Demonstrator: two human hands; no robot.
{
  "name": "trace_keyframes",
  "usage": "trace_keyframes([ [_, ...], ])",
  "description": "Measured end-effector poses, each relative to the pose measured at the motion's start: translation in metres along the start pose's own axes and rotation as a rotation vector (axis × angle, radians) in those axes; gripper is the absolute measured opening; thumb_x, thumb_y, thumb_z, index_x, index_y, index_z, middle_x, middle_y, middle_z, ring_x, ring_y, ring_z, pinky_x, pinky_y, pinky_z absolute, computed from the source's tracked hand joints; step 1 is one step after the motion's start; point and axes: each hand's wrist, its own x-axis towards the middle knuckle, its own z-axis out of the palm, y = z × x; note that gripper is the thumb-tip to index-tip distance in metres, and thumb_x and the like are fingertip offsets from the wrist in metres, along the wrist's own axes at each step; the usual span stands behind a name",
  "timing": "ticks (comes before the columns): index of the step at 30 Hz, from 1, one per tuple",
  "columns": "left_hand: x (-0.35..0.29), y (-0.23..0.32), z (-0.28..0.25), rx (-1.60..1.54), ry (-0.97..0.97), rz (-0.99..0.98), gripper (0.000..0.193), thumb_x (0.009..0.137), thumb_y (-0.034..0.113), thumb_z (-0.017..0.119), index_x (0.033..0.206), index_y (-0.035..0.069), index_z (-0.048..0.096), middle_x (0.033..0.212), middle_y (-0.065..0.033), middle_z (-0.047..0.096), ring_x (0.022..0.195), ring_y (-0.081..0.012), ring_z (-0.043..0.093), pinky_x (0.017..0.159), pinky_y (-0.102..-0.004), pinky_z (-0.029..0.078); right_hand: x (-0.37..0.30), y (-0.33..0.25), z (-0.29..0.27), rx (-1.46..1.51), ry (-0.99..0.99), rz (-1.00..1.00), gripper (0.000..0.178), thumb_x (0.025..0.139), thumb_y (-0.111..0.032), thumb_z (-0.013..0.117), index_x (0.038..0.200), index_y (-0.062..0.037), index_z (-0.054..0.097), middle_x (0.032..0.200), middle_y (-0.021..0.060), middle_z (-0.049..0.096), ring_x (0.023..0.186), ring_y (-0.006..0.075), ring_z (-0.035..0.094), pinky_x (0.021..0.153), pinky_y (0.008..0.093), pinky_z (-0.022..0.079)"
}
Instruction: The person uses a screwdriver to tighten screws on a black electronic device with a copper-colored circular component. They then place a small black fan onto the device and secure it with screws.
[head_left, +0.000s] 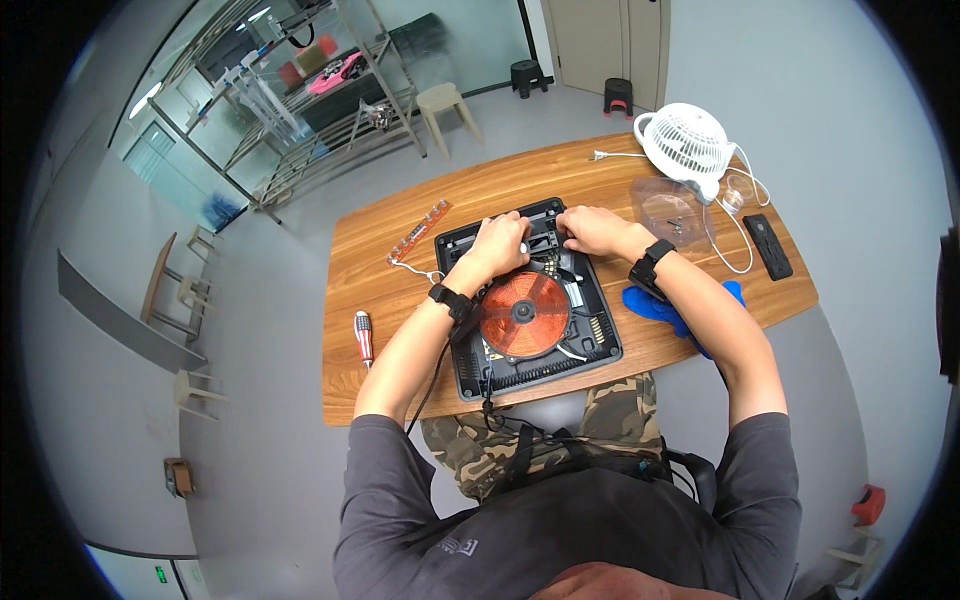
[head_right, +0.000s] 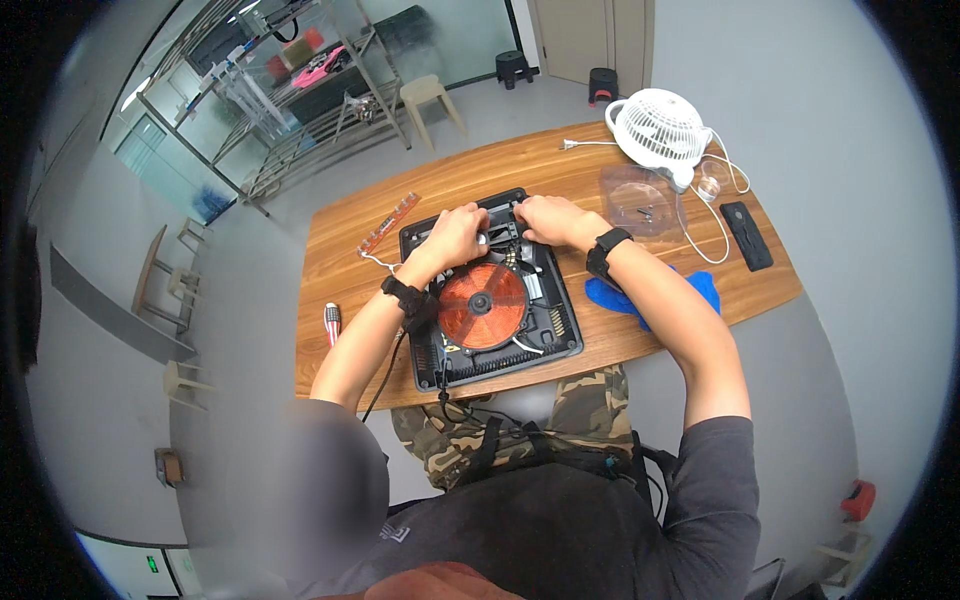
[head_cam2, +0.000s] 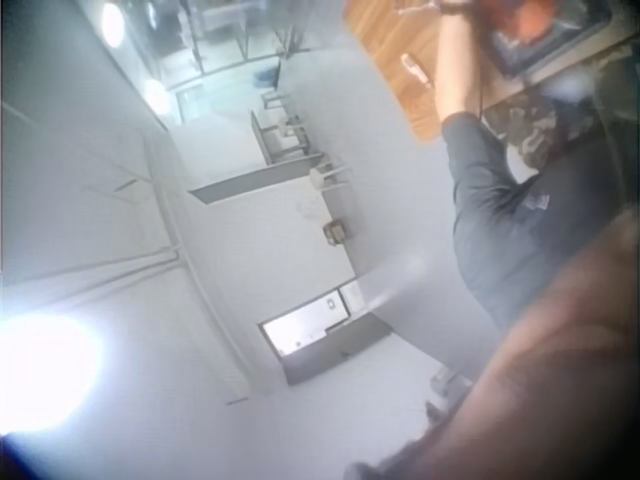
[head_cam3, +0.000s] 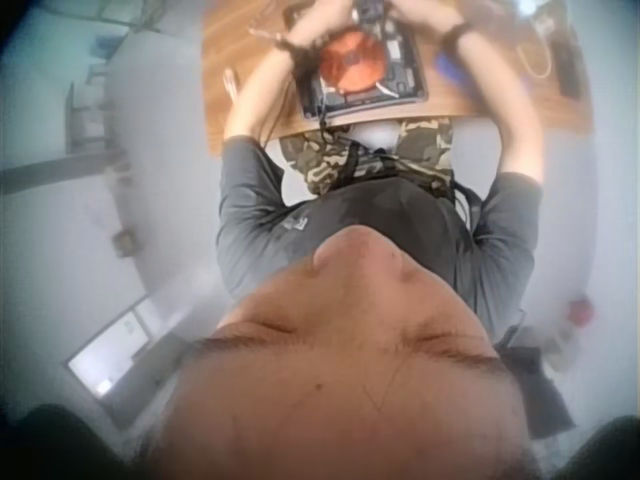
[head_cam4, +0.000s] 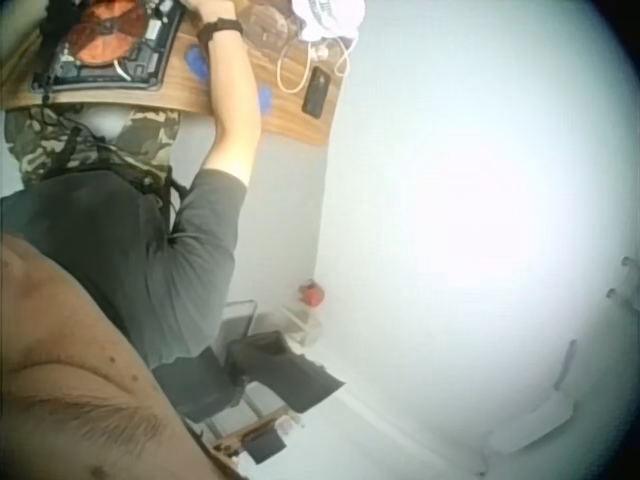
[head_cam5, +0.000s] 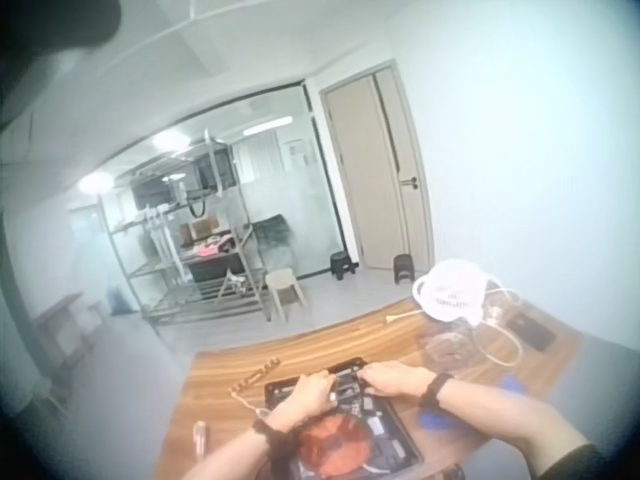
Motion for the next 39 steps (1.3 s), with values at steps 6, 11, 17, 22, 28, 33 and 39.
trace_keyframes([
  [6,-0.001,0.003,0.005,-0.073,-0.075,0.007,0.034,0.071,0.019,0.081,0.099,0.004,0.071,0.106,-0.0145,0.07,0.103,-0.0365,0.069,0.088,-0.0465,0.055,-0.002,-0.002,0.001,-0.011,-0.054,0.014,0.02,0.089,-0.017,0.074,0.103,-0.0048,0.067,0.109,0.0162,0.071,0.108,0.037,0.068,0.089,0.0479,0.054],
  [11,0.001,0.007,0.002,-0.083,-0.162,-0.049,0.037,0.074,0.022,0.083,0.106,0.004,0.075,0.105,-0.0182,0.073,0.102,-0.0378,0.07,0.089,-0.0456,0.057,-0.002,0.002,0.009,-0.022,-0.046,0.007,0.019,0.089,-0.018,0.073,0.103,-0.0058,0.068,0.107,0.0154,0.072,0.106,0.0361,0.068,0.088,0.0481,0.054],
  [17,0.003,0.002,0.004,-0.125,-0.204,-0.082,0.039,0.077,0.024,0.085,0.109,0.005,0.076,0.105,-0.0196,0.074,0.101,-0.0377,0.071,0.088,-0.0449,0.056,-0.002,0.006,0.017,0.005,-0.045,0.004,0.02,0.089,-0.018,0.073,0.104,-0.0056,0.069,0.106,0.0159,0.073,0.105,0.0368,0.069,0.087,0.0486,0.054],
  [22,0.003,-0.01,0.009,-0.2,-0.231,-0.111,0.039,0.076,0.026,0.087,0.107,0.005,0.077,0.099,-0.0195,0.075,0.096,-0.037,0.072,0.086,-0.0427,0.057,0.0,0.005,0.019,0.03,-0.058,0.012,0.024,0.09,-0.019,0.074,0.108,-0.0044,0.07,0.105,0.0165,0.073,0.104,0.037,0.069,0.086,0.0472,0.054],
  [28,-0.004,-0.019,0.013,-0.233,-0.159,-0.02,0.042,0.08,0.028,0.085,0.11,0.0,0.076,0.101,-0.0206,0.075,0.096,-0.0356,0.073,0.088,-0.0414,0.057,0.003,0.005,0.02,0.048,-0.026,-0.006,0.028,0.089,-0.019,0.076,0.112,-0.0031,0.071,0.1,0.0147,0.073,0.098,0.0353,0.07,0.082,0.0452,0.055],
  [33,-0.019,-0.03,-0.007,-0.295,-0.089,0.036,0.033,0.083,0.019,0.081,0.108,0.0,0.075,0.107,-0.0206,0.073,0.1,-0.0355,0.071,0.089,-0.0416,0.057,0.003,0.01,0.03,0.073,0.0,-0.043,0.029,0.088,-0.02,0.077,0.111,-0.0031,0.071,0.095,0.0125,0.072,0.094,0.0341,0.069,0.08,0.0448,0.054],
  [39,-0.063,-0.077,-0.02,-0.187,-0.127,-0.06,0.035,0.076,0.005,0.076,0.11,0.003,0.071,0.111,-0.0176,0.064,0.109,-0.0358,0.063,0.097,-0.042,0.054,0.008,0.013,0.03,0.074,-0.019,-0.013,0.028,0.087,-0.021,0.078,0.108,-0.0039,0.072,0.096,0.0152,0.073,0.094,0.0353,0.07,0.081,0.0457,0.055],
])
